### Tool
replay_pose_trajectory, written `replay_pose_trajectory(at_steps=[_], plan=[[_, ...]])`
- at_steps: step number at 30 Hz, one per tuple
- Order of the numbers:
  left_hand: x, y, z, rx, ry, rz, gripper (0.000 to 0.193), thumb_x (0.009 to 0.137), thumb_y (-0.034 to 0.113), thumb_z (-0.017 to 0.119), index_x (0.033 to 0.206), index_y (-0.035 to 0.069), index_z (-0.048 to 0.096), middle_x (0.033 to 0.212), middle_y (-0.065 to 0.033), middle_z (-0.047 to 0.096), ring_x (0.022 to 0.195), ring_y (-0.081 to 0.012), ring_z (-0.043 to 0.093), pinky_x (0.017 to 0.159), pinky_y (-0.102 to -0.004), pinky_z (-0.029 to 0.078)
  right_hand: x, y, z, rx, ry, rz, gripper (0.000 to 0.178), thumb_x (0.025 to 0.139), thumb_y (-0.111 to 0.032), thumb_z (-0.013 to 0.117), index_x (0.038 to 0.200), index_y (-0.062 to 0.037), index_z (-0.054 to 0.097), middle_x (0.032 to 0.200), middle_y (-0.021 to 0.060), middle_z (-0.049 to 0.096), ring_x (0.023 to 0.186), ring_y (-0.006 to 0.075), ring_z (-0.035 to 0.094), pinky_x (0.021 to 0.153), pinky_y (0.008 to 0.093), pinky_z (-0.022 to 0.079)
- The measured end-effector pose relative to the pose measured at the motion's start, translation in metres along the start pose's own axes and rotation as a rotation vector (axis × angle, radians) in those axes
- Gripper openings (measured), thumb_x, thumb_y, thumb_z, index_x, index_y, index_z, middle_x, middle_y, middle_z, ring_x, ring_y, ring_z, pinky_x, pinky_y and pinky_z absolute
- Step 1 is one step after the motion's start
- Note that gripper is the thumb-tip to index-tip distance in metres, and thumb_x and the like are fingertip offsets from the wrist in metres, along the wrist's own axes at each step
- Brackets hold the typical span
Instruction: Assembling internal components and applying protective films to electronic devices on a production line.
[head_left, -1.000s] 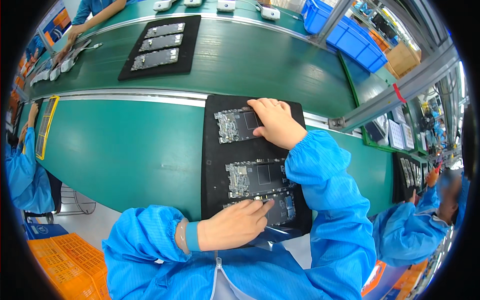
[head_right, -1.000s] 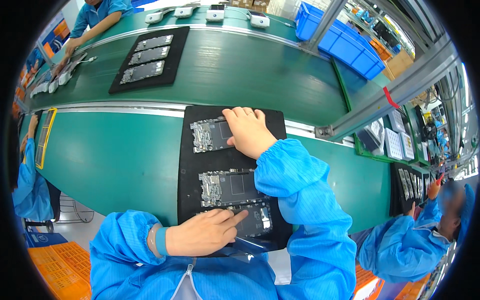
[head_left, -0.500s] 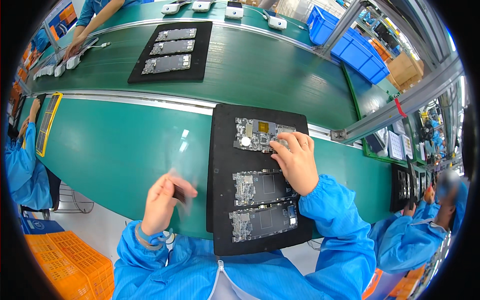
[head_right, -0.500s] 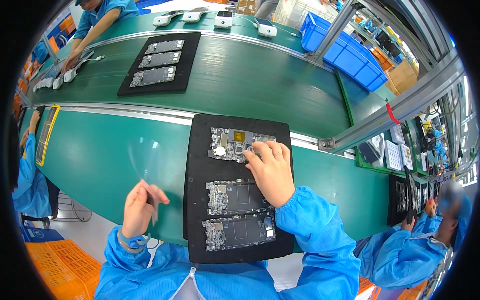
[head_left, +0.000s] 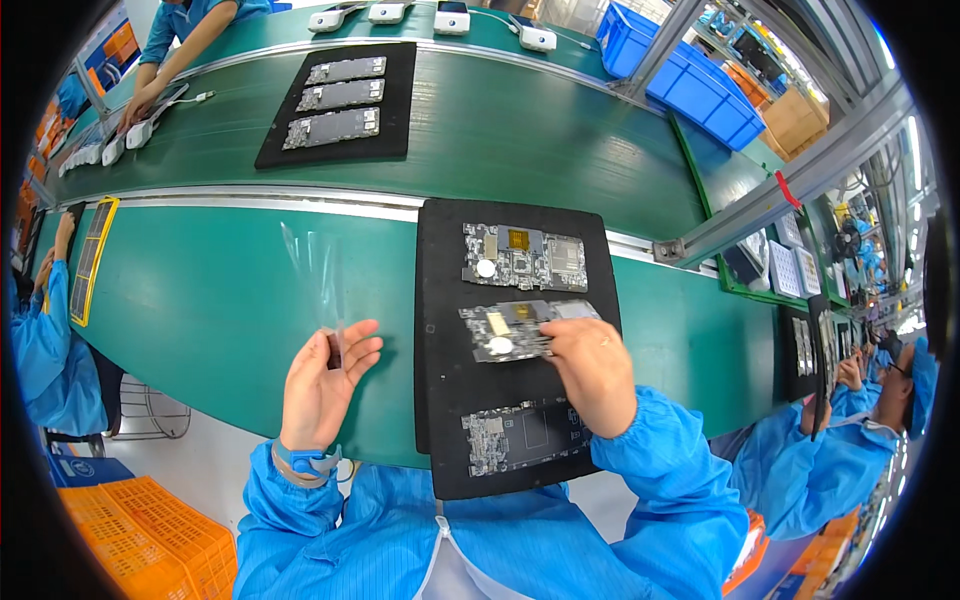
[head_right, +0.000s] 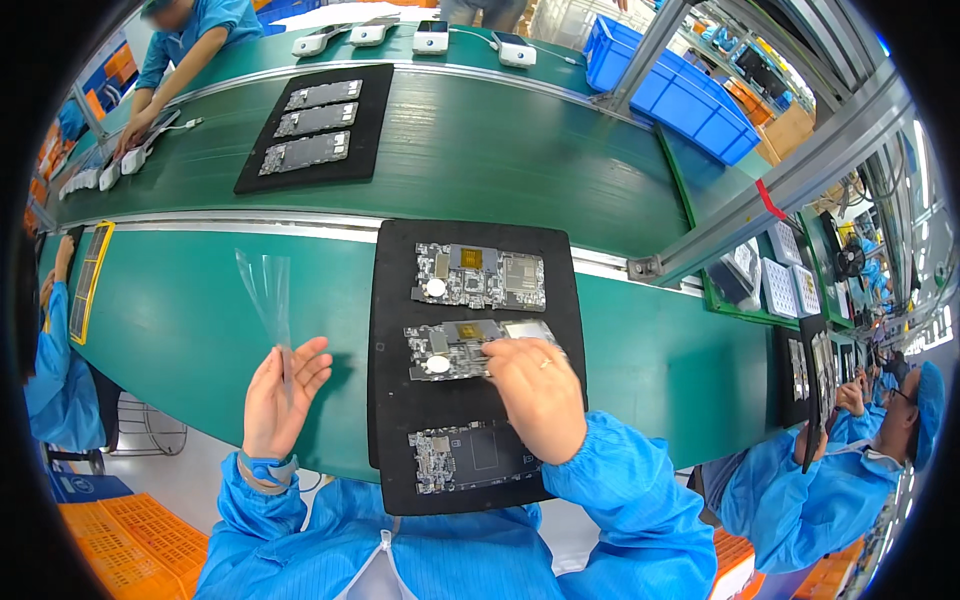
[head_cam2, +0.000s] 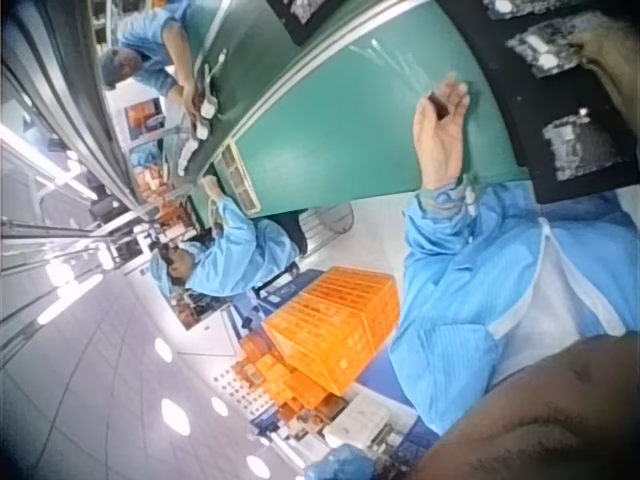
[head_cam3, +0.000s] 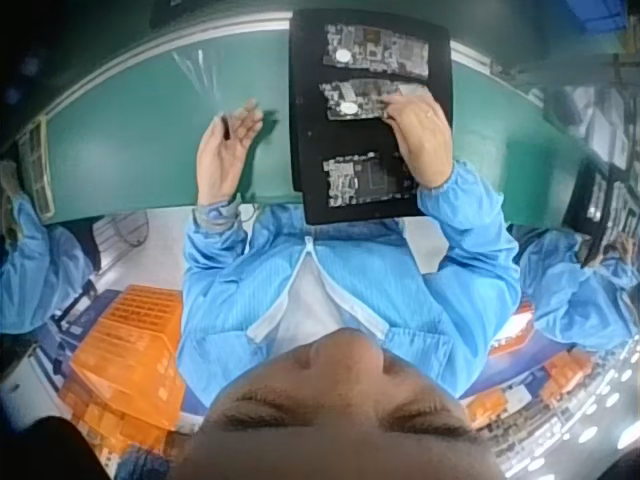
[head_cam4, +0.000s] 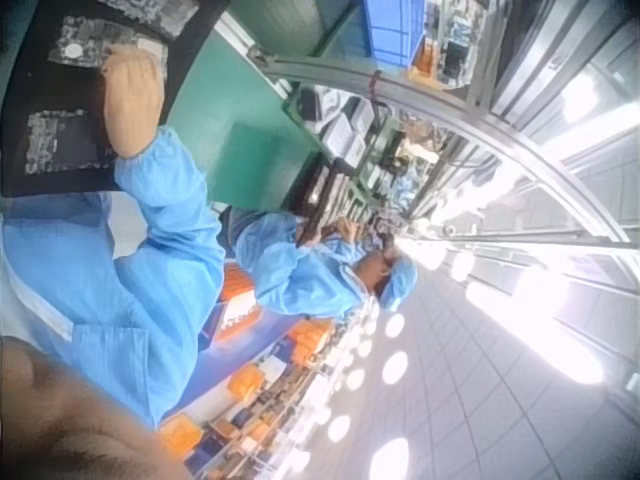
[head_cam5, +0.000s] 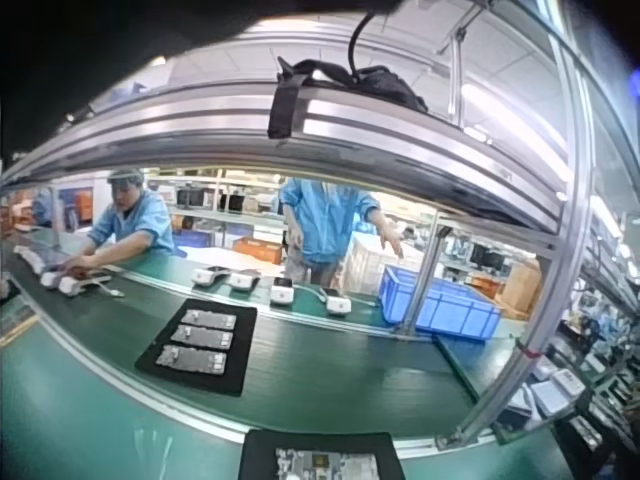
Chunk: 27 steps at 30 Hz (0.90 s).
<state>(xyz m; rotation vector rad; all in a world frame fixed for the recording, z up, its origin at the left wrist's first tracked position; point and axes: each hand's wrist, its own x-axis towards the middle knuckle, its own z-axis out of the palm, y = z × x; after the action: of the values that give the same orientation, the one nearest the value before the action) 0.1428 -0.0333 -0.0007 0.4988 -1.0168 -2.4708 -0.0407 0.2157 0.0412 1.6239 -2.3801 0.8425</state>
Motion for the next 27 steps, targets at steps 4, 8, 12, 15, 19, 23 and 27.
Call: replay_pose_trajectory(at_steps=[4, 8, 12, 15, 19, 23, 27], plan=[[0.001, 0.007, -0.002, 0.028, -0.049, -0.036, 0.03, 0.103, 0.028, 0.036, 0.105, 0.004, 0.054, 0.131, -0.0238, 0.051, 0.11, -0.0301, 0.057, 0.094, -0.0407, 0.048, -0.026, -0.026, -0.005, -0.17, -0.202, 0.006, 0.039, 0.069, -0.025, 0.076, 0.099, -0.0049, 0.062, 0.126, 0.0136, 0.053, 0.121, 0.0326, 0.046, 0.101, 0.0504, 0.036], [0.021, 0.044, -0.016, 0.109, -0.068, 0.062, 0.034, 0.103, 0.03, 0.037, 0.115, 0.001, 0.052, 0.135, -0.0231, 0.048, 0.116, -0.0303, 0.054, 0.098, -0.0404, 0.045, -0.059, -0.049, -0.007, -0.102, -0.359, 0.19, 0.061, 0.064, -0.03, 0.081, 0.111, -0.0021, 0.056, 0.137, 0.0165, 0.043, 0.131, 0.0368, 0.035, 0.105, 0.0524, 0.029], [0.093, 0.105, -0.043, 0.223, -0.043, 0.264, 0.039, 0.103, 0.029, 0.037, 0.126, -0.001, 0.047, 0.142, -0.0196, 0.043, 0.129, -0.0269, 0.045, 0.107, -0.0386, 0.036, -0.078, -0.052, -0.024, -0.012, -0.069, 0.1, 0.031, 0.071, -0.011, 0.075, 0.094, -0.0034, 0.056, 0.105, 0.0111, 0.067, 0.104, 0.0275, 0.063, 0.096, 0.0443, 0.043], [0.146, 0.141, -0.078, 0.263, 0.112, 0.331, 0.037, 0.102, 0.029, 0.04, 0.122, -0.001, 0.05, 0.134, -0.0153, 0.05, 0.125, -0.0241, 0.047, 0.105, -0.0377, 0.037, -0.093, -0.055, -0.014, -0.212, -0.08, -0.073, 0.021, 0.076, -0.012, 0.072, 0.091, -0.0037, 0.06, 0.106, 0.012, 0.068, 0.104, 0.027, 0.064, 0.09, 0.0403, 0.048], [0.217, 0.158, -0.136, 0.464, 0.251, 0.423, 0.036, 0.101, 0.032, 0.045, 0.118, 0.001, 0.053, 0.123, -0.0086, 0.056, 0.116, -0.0182, 0.051, 0.102, -0.0341, 0.036, -0.094, -0.074, -0.014, -0.205, -0.214, -0.004, 0.031, 0.076, -0.033, 0.074, 0.094, -0.0089, 0.066, 0.117, 0.0108, 0.064, 0.115, 0.0269, 0.058, 0.1, 0.0454, 0.039], [0.268, 0.163, -0.165, 0.6, 0.34, 0.427, 0.039, 0.099, 0.037, 0.05, 0.115, 0.003, 0.056, 0.112, -0.0001, 0.058, 0.103, -0.0107, 0.049, 0.093, -0.0304, 0.036, -0.004, -0.041, -0.037, 0.068, -0.104, 0.004, 0.03, 0.069, -0.022, 0.078, 0.093, -0.0089, 0.065, 0.118, 0.0107, 0.062, 0.111, 0.0301, 0.056, 0.096, 0.0456, 0.041], [0.298, 0.144, -0.169, 0.665, 0.369, 0.449, 0.039, 0.098, 0.038, 0.049, 0.115, 0.004, 0.058, 0.105, 0.0017, 0.06, 0.091, -0.0097, 0.051, 0.083, -0.0282, 0.039, 0.142, 0.006, 0.022, 0.689, 0.029, 0.338, 0.04, 0.091, -0.022, 0.063, 0.122, 0.0013, 0.052, 0.112, 0.0193, 0.063, 0.103, 0.0285, 0.062, 0.088, 0.0363, 0.049]])
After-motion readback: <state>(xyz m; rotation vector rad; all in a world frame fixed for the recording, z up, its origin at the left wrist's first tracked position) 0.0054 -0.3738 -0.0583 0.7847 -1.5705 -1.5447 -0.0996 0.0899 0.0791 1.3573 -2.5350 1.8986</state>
